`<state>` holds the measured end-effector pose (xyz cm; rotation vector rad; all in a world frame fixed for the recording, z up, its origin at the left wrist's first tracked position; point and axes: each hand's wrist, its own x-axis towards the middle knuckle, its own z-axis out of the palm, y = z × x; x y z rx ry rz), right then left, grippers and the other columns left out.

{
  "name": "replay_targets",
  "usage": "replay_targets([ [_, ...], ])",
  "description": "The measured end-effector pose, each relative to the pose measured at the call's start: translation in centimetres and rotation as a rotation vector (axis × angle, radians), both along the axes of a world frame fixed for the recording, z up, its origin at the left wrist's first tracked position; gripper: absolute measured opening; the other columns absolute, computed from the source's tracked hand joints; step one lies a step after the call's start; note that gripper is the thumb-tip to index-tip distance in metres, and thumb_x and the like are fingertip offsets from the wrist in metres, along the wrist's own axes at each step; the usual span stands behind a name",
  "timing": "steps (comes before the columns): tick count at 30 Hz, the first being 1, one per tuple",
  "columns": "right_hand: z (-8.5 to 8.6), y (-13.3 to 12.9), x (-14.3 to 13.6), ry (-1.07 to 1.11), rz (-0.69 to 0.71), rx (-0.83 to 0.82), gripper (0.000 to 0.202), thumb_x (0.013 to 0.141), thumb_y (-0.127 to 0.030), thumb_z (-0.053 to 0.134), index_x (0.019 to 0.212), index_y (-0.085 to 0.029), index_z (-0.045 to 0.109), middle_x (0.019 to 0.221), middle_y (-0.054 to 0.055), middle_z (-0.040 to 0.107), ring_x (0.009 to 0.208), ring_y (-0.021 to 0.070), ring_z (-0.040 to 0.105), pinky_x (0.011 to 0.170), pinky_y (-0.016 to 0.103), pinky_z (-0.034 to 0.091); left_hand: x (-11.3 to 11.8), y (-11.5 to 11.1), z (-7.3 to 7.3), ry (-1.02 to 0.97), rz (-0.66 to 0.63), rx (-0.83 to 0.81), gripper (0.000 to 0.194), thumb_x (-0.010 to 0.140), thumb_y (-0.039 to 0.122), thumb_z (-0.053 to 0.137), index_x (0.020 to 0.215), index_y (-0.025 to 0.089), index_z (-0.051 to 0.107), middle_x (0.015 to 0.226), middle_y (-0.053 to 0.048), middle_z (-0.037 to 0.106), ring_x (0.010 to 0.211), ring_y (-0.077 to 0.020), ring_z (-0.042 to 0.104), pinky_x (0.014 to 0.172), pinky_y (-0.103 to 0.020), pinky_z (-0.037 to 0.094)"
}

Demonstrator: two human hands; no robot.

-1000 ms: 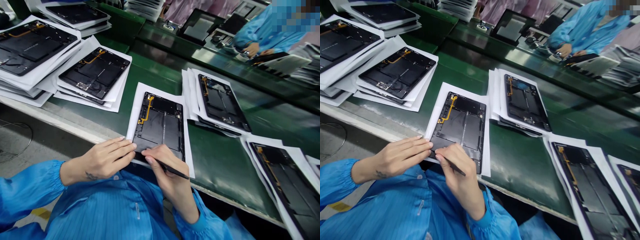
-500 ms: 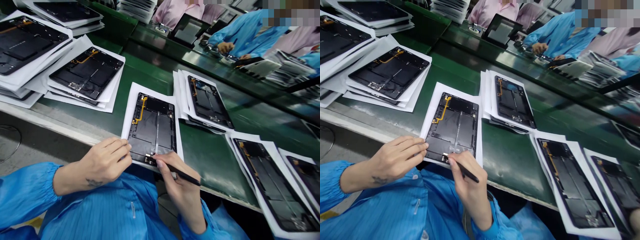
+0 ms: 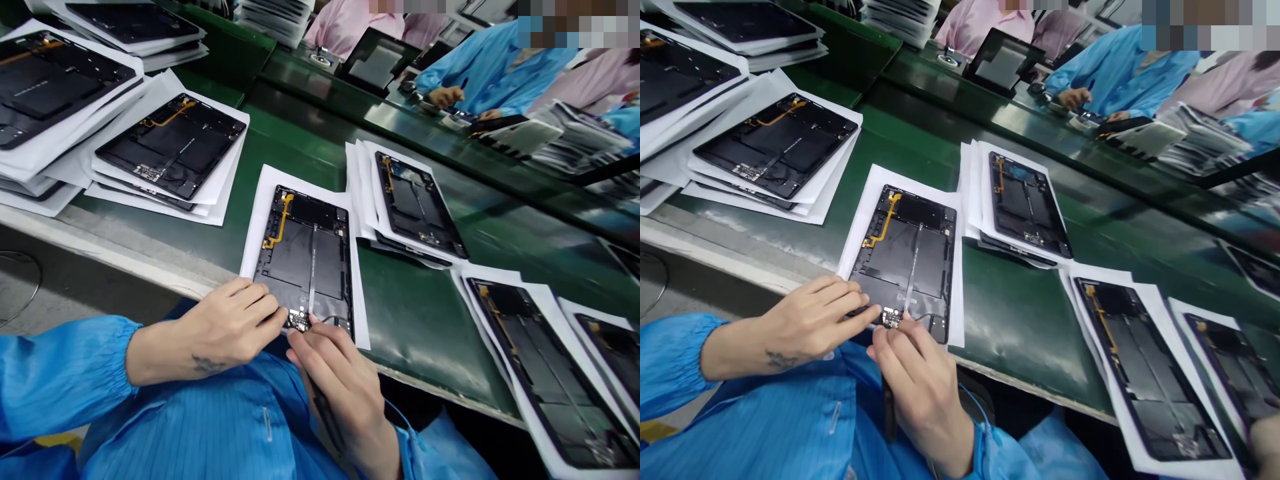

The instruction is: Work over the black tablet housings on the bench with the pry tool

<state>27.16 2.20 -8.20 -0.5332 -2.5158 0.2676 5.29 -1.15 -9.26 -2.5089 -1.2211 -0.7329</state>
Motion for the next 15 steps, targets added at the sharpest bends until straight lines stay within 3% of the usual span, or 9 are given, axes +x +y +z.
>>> replay_targets([
  [4,-0.1,0.1,0.3,0.107,-0.035,-0.101,0.026,0.092,-0.003,0.060,0.114,-0.013,0.067,0.089,0.008,0.070,0.088,0.0202,0.066,0.086,0.038,0.059,-0.3,-0.1,0.0,0.001,-0.019,0.003,0.026,0.098,0.010,0.047,0.113,0.007,0.067,0.097,-0.012,0.073,0.088,-0.0233,0.067,0.078,-0.037,0.055],
  [7,-0.7,0.3,0.6,0.305,-0.146,-0.278,0.025,0.094,-0.004,0.057,0.110,-0.020,0.069,0.095,0.006,0.072,0.092,0.0200,0.068,0.082,0.035,0.057,-1.5,-0.2,-0.2,-0.181,-0.073,-0.139,0.033,0.096,0.004,0.041,0.116,0.011,0.067,0.103,-0.010,0.074,0.099,-0.0213,0.068,0.089,-0.037,0.055],
  [9,-1.1,0.3,0.7,0.396,-0.205,-0.360,0.023,0.095,-0.006,0.057,0.107,-0.021,0.070,0.097,0.006,0.073,0.091,0.0189,0.068,0.080,0.033,0.056,-2.8,0.1,0.1,-0.423,0.002,-0.302,0.039,0.095,0.005,0.041,0.123,0.016,0.066,0.121,-0.009,0.071,0.119,-0.0213,0.063,0.104,-0.039,0.051],
  [11,-1.5,0.3,0.6,0.437,-0.223,-0.386,0.022,0.096,-0.007,0.057,0.106,-0.022,0.070,0.094,0.004,0.072,0.088,0.0172,0.068,0.079,0.031,0.055,-3.9,0.6,1.2,-0.730,0.164,-0.529,0.044,0.095,0.012,0.046,0.136,0.021,0.060,0.145,-0.009,0.058,0.138,-0.0247,0.051,0.115,-0.043,0.044],
  [13,-1.9,0.1,0.4,0.452,-0.218,-0.385,0.022,0.095,-0.007,0.058,0.107,-0.022,0.070,0.094,0.003,0.072,0.087,0.0160,0.068,0.079,0.029,0.054,-4.4,1.6,2.7,-1.056,0.303,-0.823,0.057,0.094,0.023,0.054,0.151,0.026,0.045,0.163,-0.007,0.036,0.147,-0.0289,0.040,0.114,-0.046,0.046],
  [15,-2.3,0.1,0.3,0.466,-0.216,-0.389,0.023,0.095,-0.007,0.058,0.107,-0.022,0.070,0.094,0.003,0.071,0.088,0.0154,0.067,0.080,0.028,0.054,-4.2,2.6,4.2,-1.307,0.352,-1.080,0.074,0.093,0.031,0.059,0.159,0.028,0.027,0.169,-0.006,0.019,0.150,-0.0307,0.035,0.107,-0.044,0.053],
])
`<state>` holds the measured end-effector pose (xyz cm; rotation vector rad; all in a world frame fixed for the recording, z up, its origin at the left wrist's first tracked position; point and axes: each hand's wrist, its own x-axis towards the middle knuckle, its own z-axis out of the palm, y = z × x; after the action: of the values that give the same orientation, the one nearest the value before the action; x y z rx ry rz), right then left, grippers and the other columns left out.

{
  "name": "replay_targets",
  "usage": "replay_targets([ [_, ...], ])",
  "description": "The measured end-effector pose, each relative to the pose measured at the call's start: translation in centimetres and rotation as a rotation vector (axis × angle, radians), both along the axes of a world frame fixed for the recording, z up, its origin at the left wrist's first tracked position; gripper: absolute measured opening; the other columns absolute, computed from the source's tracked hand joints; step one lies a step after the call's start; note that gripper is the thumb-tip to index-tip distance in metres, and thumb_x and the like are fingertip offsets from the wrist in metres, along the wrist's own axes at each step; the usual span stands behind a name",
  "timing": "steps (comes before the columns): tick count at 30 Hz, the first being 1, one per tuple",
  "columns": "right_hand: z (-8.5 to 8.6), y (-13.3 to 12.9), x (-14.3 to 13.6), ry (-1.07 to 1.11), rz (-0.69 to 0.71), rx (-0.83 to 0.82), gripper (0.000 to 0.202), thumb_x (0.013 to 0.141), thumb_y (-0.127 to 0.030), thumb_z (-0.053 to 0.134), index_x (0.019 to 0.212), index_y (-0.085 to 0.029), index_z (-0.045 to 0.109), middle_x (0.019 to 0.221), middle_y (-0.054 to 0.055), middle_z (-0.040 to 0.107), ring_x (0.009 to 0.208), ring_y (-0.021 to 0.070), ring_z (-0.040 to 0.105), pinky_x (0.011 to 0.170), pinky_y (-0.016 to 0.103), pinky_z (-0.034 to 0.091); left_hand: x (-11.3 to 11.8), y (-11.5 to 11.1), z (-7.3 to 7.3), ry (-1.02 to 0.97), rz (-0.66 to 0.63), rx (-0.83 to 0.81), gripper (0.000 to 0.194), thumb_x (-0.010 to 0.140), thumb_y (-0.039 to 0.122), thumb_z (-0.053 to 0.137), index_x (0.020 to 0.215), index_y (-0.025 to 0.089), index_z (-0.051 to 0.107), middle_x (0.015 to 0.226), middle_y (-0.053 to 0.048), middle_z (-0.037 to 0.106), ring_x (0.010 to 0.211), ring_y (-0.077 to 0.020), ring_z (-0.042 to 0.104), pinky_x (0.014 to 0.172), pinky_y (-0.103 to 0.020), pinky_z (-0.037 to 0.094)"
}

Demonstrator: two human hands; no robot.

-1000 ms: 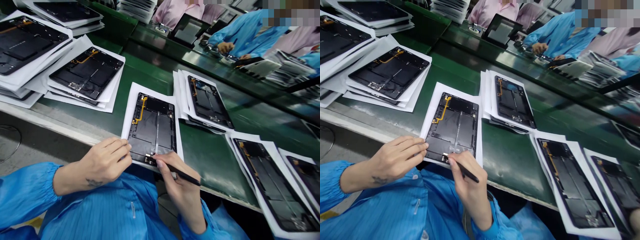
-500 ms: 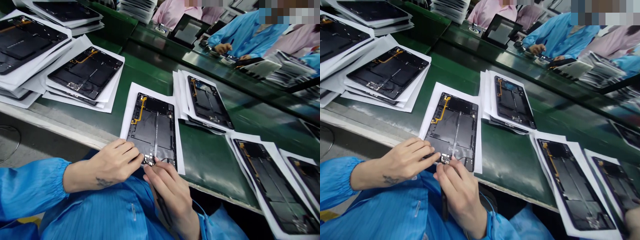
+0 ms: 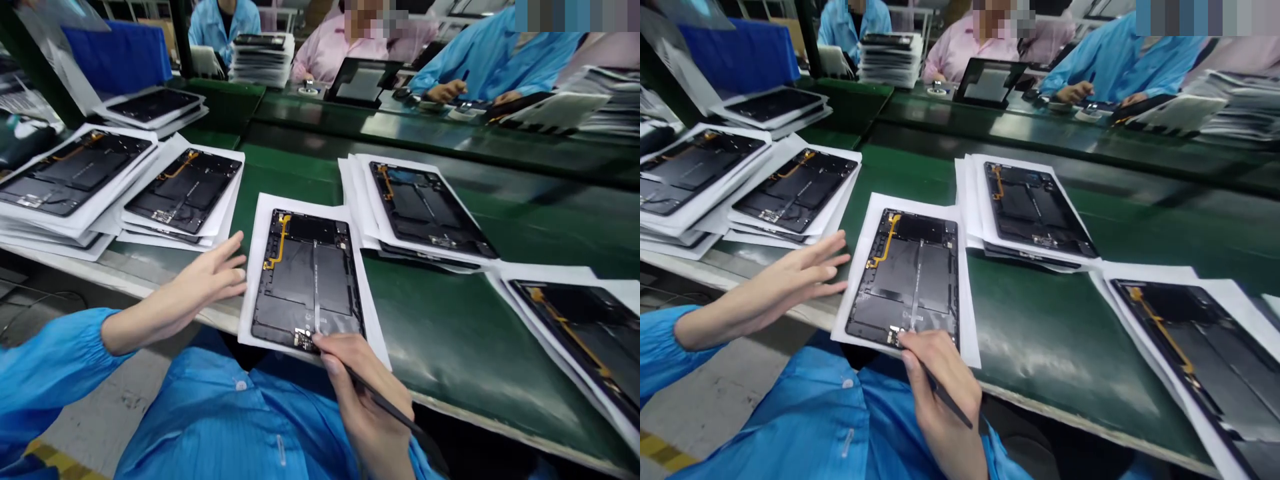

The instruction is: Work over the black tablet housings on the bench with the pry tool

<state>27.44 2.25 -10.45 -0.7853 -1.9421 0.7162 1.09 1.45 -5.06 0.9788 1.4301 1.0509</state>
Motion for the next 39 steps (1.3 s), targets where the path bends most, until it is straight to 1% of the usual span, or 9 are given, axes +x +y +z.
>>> replay_targets([
  [2,-0.2,0.0,-0.1,0.017,-0.003,-0.011,0.022,0.096,-0.007,0.058,0.107,-0.022,0.070,0.094,0.003,0.071,0.088,0.0154,0.068,0.079,0.027,0.054,0.5,1.0,0.9,-0.126,0.001,-0.112,0.085,0.092,0.036,0.061,0.162,0.027,0.015,0.171,-0.008,0.008,0.150,-0.0305,0.034,0.101,-0.040,0.057],
  [5,0.0,0.1,-0.3,0.036,0.008,-0.002,0.021,0.095,-0.007,0.058,0.105,-0.022,0.070,0.094,0.003,0.071,0.086,0.0162,0.069,0.076,0.028,0.055,1.1,1.9,0.7,-0.021,-0.029,-0.100,0.086,0.093,0.038,0.060,0.163,0.025,0.012,0.170,-0.014,0.011,0.146,-0.0318,0.039,0.099,-0.042,0.057],
  [7,0.3,0.1,-0.5,0.045,0.023,0.021,0.023,0.094,-0.005,0.058,0.105,-0.021,0.069,0.093,0.003,0.072,0.086,0.0169,0.069,0.076,0.029,0.055,1.2,1.7,-0.1,0.241,-0.084,0.074,0.077,0.093,0.032,0.058,0.161,0.024,0.023,0.167,-0.016,0.022,0.143,-0.0331,0.041,0.102,-0.048,0.054],
  [9,0.5,0.0,-0.6,0.047,0.032,0.038,0.024,0.093,-0.002,0.059,0.105,-0.021,0.069,0.093,0.004,0.072,0.086,0.0176,0.068,0.077,0.031,0.054,1.3,0.8,-1.0,0.586,-0.188,0.360,0.059,0.094,0.022,0.054,0.152,0.024,0.043,0.159,-0.014,0.038,0.140,-0.0310,0.043,0.108,-0.052,0.048],
  [11,0.6,0.1,-0.8,0.033,0.039,0.046,0.025,0.092,-0.002,0.060,0.106,-0.021,0.069,0.092,0.004,0.072,0.086,0.0182,0.068,0.078,0.033,0.054,1.5,-0.5,-1.7,0.857,-0.339,0.610,0.044,0.095,0.012,0.048,0.137,0.022,0.058,0.143,-0.011,0.056,0.131,-0.0258,0.051,0.108,-0.049,0.046],
  [15,0.7,0.2,-1.0,-0.013,0.077,0.071,0.026,0.092,-0.001,0.059,0.108,-0.020,0.067,0.091,0.003,0.073,0.085,0.0179,0.066,0.077,0.034,0.053,2.4,-2.5,-2.8,1.071,-0.521,0.839,0.035,0.094,0.002,0.043,0.121,0.014,0.063,0.115,-0.011,0.070,0.107,-0.0215,0.063,0.091,-0.037,0.053],
  [22,1.0,0.3,-1.1,-0.093,0.094,0.068,0.025,0.092,-0.003,0.060,0.109,-0.020,0.067,0.092,0.003,0.072,0.083,0.0176,0.064,0.073,0.033,0.052,2.8,-2.4,-3.7,1.134,-0.446,1.012,0.029,0.097,0.003,0.041,0.115,0.010,0.063,0.110,-0.011,0.073,0.104,-0.0209,0.065,0.090,-0.034,0.055],
  [36,0.5,0.1,-0.8,-0.054,0.062,0.101,0.029,0.091,-0.001,0.058,0.109,-0.021,0.069,0.092,0.005,0.074,0.085,0.0198,0.069,0.075,0.035,0.054,3.0,-2.8,-4.2,1.241,-0.471,1.044,0.031,0.097,0.005,0.043,0.120,0.008,0.063,0.105,-0.014,0.070,0.101,-0.0232,0.065,0.086,-0.036,0.055],
  [39,0.7,0.2,-0.7,-0.014,0.031,0.080,0.024,0.092,-0.004,0.058,0.104,-0.021,0.071,0.089,0.004,0.073,0.080,0.0188,0.069,0.073,0.033,0.055,2.5,-2.8,-4.5,1.169,-0.438,0.944,0.038,0.093,0.003,0.045,0.125,0.014,0.064,0.116,-0.014,0.069,0.115,-0.0250,0.063,0.096,-0.043,0.054],
])
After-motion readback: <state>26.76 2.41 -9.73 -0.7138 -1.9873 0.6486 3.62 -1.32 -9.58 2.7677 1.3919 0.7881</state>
